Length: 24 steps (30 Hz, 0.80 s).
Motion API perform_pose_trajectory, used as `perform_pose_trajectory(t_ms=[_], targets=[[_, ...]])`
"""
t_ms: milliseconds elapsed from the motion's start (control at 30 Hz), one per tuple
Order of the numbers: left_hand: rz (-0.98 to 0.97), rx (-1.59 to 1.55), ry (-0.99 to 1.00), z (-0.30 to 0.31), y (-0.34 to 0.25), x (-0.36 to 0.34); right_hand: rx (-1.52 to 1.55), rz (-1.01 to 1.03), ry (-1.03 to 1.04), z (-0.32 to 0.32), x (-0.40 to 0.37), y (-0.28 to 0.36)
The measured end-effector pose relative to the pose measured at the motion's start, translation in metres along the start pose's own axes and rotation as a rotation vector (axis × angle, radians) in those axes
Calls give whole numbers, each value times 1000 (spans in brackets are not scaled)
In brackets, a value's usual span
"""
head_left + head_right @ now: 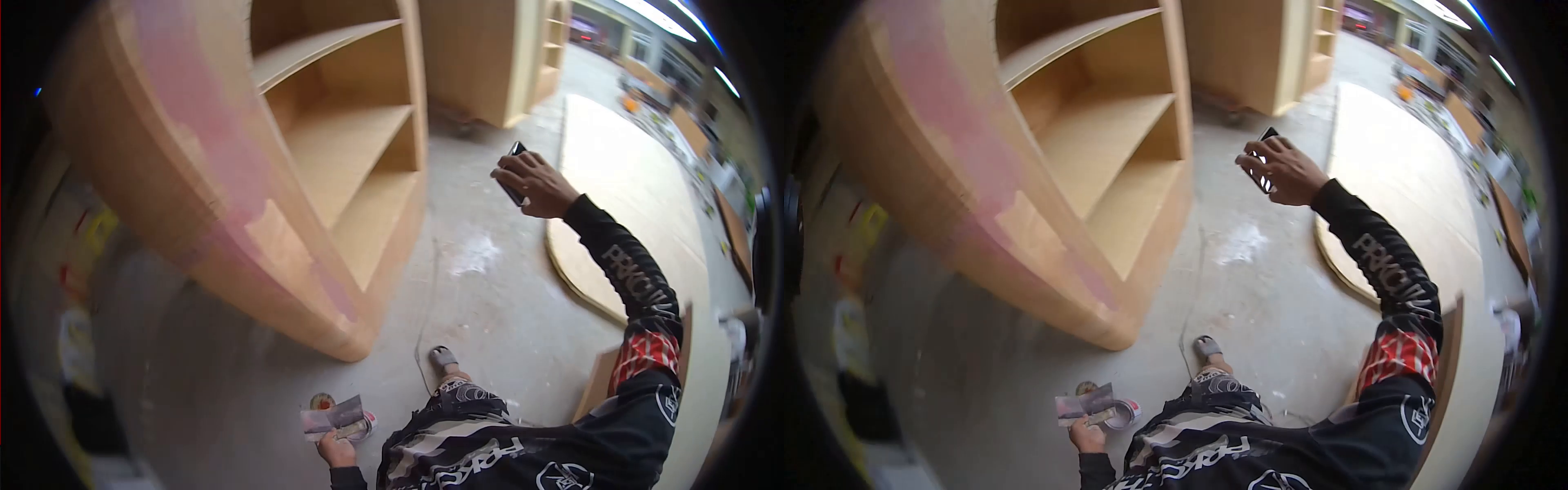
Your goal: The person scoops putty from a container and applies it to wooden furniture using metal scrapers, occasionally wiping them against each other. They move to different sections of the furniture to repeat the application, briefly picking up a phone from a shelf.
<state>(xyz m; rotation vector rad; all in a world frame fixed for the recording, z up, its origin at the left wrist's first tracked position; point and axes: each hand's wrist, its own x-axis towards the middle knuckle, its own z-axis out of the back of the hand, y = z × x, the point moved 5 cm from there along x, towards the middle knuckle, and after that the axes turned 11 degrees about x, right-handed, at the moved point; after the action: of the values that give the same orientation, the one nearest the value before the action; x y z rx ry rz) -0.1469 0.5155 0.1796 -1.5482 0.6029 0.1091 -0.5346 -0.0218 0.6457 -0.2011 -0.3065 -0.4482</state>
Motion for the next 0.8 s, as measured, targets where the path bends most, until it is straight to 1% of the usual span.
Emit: perform_pose_trajectory(t_ms=[33,67,100,133,167,200,233,267,300,333,400,433,500,533,567,600,667,767,800], targets=[[91,-281,-164,-26,-35,-40,10,72,-24,-33,38,-9],[-226,187,-261,-20,-43,-57,24,134,-48,-62,71,-14],[-502,693,-341,-20,-51,-77,56,190,-51,-87,110,-17],[-754,1212,-394,-37,-57,-94,2,270,-92,-121,146,-23],[-765,1209,-404,-53,-67,-110,-10,309,-70,-145,182,-25],[-571,889,-477,-60,-64,-109,-25,347,-46,-169,216,-27],[-384,560,-538,-70,-53,-111,-64,397,-73,-201,252,-35],[-429,728,-561,-88,-52,-126,-99,448,-96,-229,285,-40],[-474,900,-595,-107,-51,-142,-148,483,-136,-241,307,-44],[-519,1064,-640,-125,-50,-159,-127,463,-76,-256,337,-46],[-289,1277,-721,-168,-76,-186,-138,454,-47,-284,388,-51],[-259,1292,-667,-190,-96,-198,-108,460,-58,-308,414,-56],[-257,1380,-682,-197,-95,-210,-83,467,-98,-362,463,-73],[-258,1426,-685,-193,-87,-231,-88,460,-130,-380,471,-74],[-164,1420,-747,-197,-96,-242,-77,410,-20,-383,482,-68],[-117,1411,-786,-196,-95,-249,-74,354,88,-378,490,-70],[-61,1380,-829,-195,-83,-259,-80,312,129,-377,503,-81],[-44,1230,-863,-207,-74,-261,-62,39,-243,-356,498,-101],[-127,1273,-839,-218,-84,-252,73,80,-262,-358,497,-100]])
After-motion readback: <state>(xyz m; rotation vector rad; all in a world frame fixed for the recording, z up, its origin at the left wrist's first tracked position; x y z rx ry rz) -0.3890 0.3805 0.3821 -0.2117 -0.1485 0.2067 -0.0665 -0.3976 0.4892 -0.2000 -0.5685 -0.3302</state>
